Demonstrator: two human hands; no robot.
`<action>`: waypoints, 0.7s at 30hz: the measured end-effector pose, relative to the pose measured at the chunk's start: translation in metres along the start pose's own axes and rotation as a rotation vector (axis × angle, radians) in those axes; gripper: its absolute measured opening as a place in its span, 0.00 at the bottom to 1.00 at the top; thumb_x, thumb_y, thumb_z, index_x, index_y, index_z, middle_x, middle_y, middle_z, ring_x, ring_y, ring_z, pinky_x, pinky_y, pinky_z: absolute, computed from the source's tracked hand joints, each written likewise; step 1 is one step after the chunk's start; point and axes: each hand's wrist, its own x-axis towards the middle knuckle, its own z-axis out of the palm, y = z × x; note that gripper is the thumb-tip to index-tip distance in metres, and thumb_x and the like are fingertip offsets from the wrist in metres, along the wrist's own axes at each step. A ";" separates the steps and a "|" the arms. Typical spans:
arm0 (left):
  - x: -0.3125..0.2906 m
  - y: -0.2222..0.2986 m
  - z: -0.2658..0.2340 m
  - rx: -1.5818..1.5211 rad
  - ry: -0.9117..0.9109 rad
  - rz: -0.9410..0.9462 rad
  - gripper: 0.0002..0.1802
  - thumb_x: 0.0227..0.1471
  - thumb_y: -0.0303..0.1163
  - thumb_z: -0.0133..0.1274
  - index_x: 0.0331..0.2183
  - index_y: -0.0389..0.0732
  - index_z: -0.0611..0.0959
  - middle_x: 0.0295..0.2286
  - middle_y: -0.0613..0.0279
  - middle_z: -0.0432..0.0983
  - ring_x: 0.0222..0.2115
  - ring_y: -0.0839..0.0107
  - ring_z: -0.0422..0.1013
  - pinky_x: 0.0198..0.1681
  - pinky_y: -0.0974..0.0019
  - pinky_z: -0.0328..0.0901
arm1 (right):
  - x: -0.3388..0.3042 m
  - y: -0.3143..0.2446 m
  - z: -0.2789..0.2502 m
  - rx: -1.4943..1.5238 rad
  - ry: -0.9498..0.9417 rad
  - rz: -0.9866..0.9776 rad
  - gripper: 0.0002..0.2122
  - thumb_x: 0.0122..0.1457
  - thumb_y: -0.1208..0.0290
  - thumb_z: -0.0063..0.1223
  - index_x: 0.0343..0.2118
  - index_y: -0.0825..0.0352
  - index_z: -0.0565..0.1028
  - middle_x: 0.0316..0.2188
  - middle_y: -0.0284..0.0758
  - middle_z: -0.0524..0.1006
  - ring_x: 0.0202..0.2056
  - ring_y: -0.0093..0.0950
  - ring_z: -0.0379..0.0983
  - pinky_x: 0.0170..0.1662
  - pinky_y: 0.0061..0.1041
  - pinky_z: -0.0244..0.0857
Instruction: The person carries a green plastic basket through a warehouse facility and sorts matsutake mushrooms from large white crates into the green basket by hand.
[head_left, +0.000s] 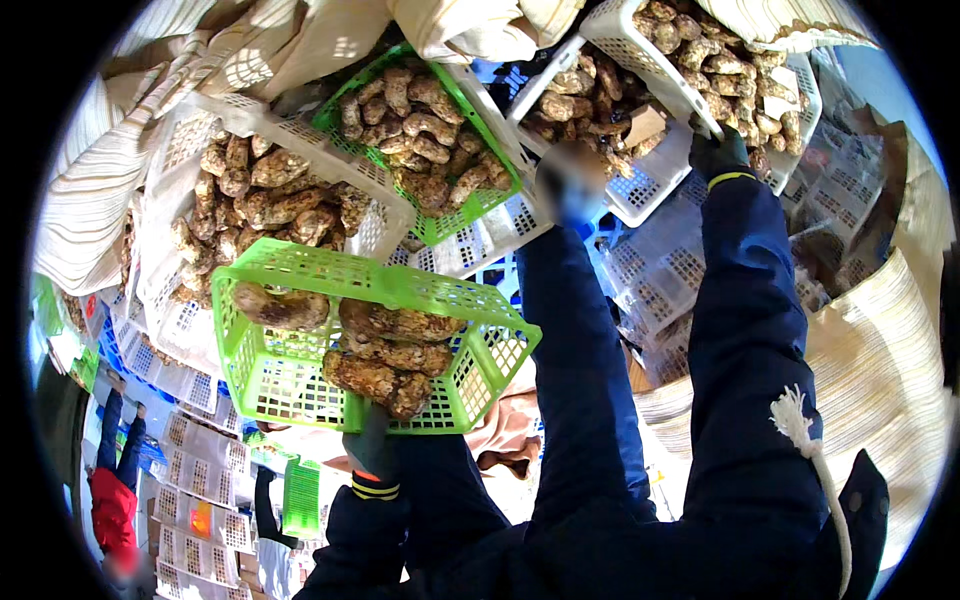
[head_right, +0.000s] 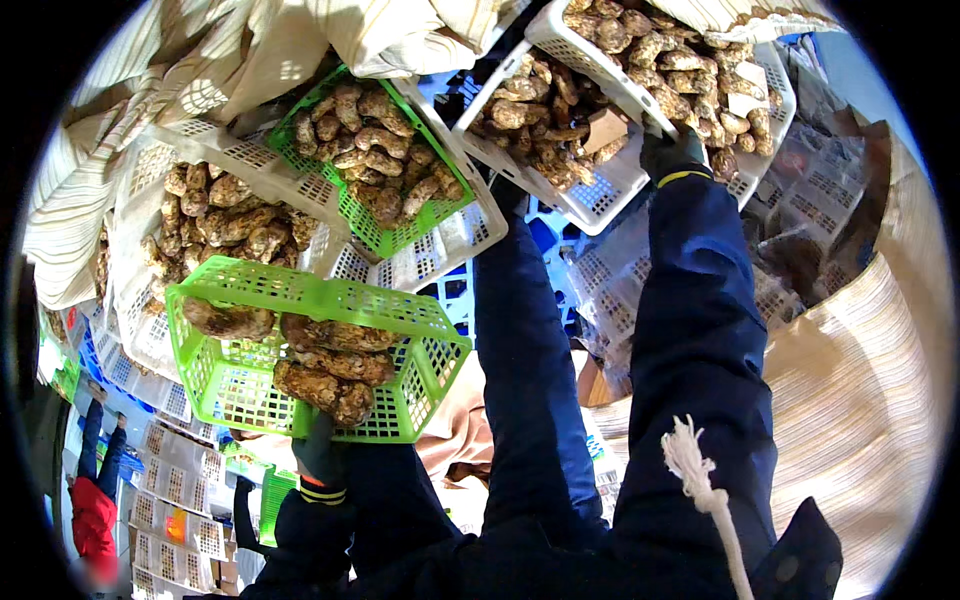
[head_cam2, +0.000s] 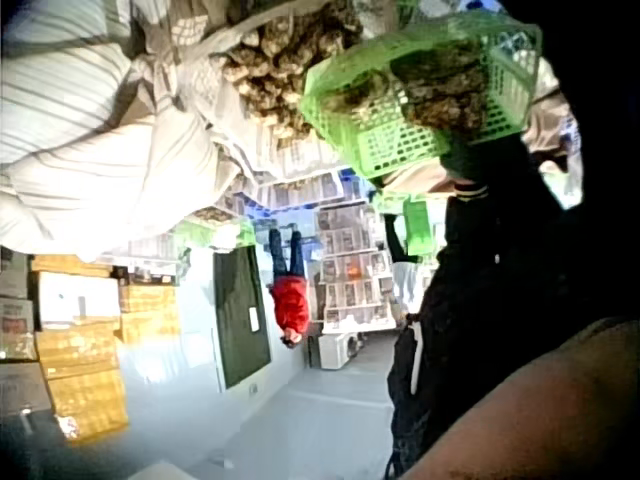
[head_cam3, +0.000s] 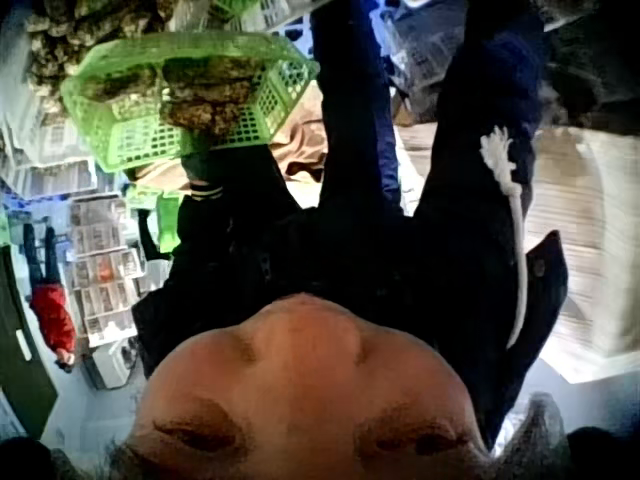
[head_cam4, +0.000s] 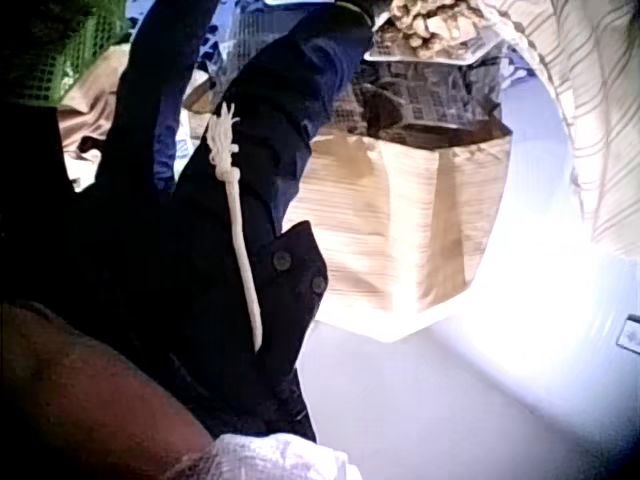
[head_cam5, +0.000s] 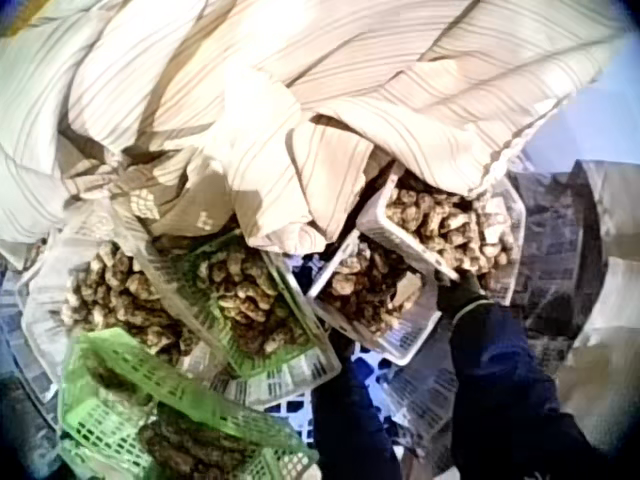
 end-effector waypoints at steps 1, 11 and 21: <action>0.001 -0.002 -0.003 0.098 -0.004 0.014 0.23 0.45 0.30 0.50 0.44 0.31 0.68 0.39 0.58 0.69 0.36 0.70 0.68 0.36 0.69 0.64 | -0.008 0.005 0.017 0.170 0.052 0.076 0.13 0.51 0.70 0.38 0.37 0.71 0.68 0.29 0.42 0.73 0.27 0.31 0.72 0.26 0.23 0.69; 0.001 0.024 0.020 -0.141 -0.029 -0.101 0.27 0.44 0.30 0.49 0.47 0.32 0.64 0.41 0.57 0.67 0.40 0.68 0.66 0.41 0.67 0.63 | -0.045 0.014 0.053 0.419 0.082 -0.003 0.16 0.52 0.64 0.35 0.37 0.73 0.66 0.34 0.46 0.71 0.32 0.40 0.70 0.26 0.25 0.69; -0.001 0.025 0.009 -0.013 -0.142 0.092 0.26 0.44 0.30 0.48 0.47 0.30 0.64 0.40 0.57 0.67 0.39 0.70 0.66 0.41 0.67 0.62 | -0.095 0.088 0.040 0.533 0.021 -0.013 0.14 0.53 0.65 0.36 0.37 0.69 0.66 0.34 0.42 0.71 0.35 0.35 0.69 0.35 0.28 0.68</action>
